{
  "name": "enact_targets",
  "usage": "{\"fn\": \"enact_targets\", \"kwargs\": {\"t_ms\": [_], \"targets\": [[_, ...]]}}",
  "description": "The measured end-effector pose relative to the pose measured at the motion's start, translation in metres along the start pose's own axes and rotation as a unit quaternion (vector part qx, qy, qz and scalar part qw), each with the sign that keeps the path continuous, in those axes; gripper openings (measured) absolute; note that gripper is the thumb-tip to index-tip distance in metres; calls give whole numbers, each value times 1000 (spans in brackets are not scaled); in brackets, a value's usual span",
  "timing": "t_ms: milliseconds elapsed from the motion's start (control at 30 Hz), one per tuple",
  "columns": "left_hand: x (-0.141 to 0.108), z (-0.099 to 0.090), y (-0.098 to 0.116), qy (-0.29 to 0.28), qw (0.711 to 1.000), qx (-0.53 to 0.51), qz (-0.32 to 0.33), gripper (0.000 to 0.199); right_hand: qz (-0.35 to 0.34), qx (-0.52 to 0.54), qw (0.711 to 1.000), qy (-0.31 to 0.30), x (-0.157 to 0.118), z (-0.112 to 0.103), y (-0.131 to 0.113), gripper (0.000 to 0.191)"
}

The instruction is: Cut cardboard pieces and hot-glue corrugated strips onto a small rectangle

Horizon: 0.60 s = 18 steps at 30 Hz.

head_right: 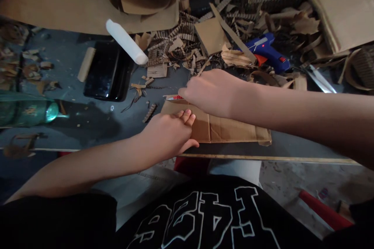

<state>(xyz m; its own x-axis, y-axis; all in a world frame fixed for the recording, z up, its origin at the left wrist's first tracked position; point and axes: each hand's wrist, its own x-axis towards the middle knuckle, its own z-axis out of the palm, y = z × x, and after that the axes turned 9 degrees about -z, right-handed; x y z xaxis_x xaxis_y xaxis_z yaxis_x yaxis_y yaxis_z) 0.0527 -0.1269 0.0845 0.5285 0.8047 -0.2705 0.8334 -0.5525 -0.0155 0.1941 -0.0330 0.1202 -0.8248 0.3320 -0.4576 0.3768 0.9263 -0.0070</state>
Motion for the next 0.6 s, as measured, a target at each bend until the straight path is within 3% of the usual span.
{"fn": "enact_targets", "kwargs": {"t_ms": [367, 600], "targets": [[0, -1, -1, 2, 1000, -26, -11, 26, -3, -14, 1000, 13, -3, 4, 4, 40], [-1, -3, -1, 3, 1000, -24, -13, 27, 23, -12, 999, -31, -10, 6, 6, 48]]}}
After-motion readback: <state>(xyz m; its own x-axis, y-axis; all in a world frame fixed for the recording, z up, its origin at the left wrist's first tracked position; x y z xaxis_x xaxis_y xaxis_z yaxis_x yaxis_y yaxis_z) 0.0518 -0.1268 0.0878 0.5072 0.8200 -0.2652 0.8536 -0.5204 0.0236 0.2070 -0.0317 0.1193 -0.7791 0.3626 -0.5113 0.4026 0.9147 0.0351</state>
